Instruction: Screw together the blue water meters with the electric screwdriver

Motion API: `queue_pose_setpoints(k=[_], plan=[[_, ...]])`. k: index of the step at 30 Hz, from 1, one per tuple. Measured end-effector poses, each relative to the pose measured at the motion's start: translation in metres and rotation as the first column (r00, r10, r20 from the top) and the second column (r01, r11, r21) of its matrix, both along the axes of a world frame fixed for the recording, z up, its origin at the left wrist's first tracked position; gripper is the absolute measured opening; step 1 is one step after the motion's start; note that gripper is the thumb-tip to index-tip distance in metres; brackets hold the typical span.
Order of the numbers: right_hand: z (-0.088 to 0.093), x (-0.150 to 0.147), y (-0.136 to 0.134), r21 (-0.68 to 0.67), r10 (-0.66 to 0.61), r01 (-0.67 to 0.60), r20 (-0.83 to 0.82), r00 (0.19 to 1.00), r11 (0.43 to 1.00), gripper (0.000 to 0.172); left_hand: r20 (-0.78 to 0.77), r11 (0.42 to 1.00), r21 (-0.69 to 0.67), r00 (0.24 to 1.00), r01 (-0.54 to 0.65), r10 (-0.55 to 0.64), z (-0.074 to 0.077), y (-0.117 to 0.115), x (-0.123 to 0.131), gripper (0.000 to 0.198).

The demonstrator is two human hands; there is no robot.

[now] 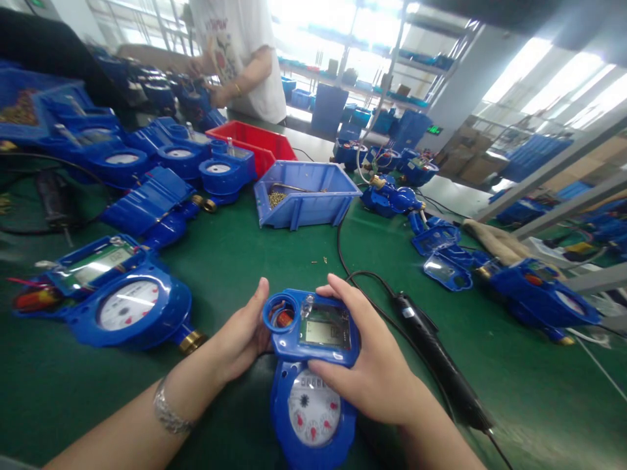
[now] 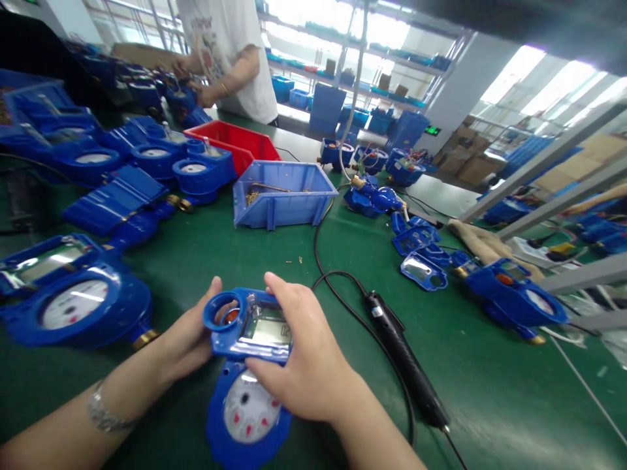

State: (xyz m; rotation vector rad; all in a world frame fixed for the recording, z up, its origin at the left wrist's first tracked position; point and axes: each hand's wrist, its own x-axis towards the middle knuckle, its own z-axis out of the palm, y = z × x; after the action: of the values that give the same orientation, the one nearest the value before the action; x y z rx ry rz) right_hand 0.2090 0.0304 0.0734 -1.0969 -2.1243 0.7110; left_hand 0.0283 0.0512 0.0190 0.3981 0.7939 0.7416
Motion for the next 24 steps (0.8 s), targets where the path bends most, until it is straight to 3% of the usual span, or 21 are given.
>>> queue_pose_setpoints(k=[12, 19, 24], plan=[[0.007, 0.005, 0.001, -0.029, 0.031, -0.026, 0.16, 0.987, 0.999, 0.076, -0.036, 0.994, 0.086, 0.997, 0.065, -0.062, -0.004, 0.0, -0.004, 0.067], [0.011, 0.004, 0.002, -0.132, 0.048, -0.023, 0.195, 0.98, 0.991, 0.074, -0.042, 0.967, 0.225, 0.992, 0.122, -0.116, -0.003, -0.003, -0.009, 0.073], [0.012, 0.004, 0.004, -0.233, 0.066, -0.022, 0.184, 0.981, 0.972, 0.071, -0.032, 0.906, 0.386, 0.983, 0.177, -0.178, -0.004, -0.005, -0.013, 0.069]])
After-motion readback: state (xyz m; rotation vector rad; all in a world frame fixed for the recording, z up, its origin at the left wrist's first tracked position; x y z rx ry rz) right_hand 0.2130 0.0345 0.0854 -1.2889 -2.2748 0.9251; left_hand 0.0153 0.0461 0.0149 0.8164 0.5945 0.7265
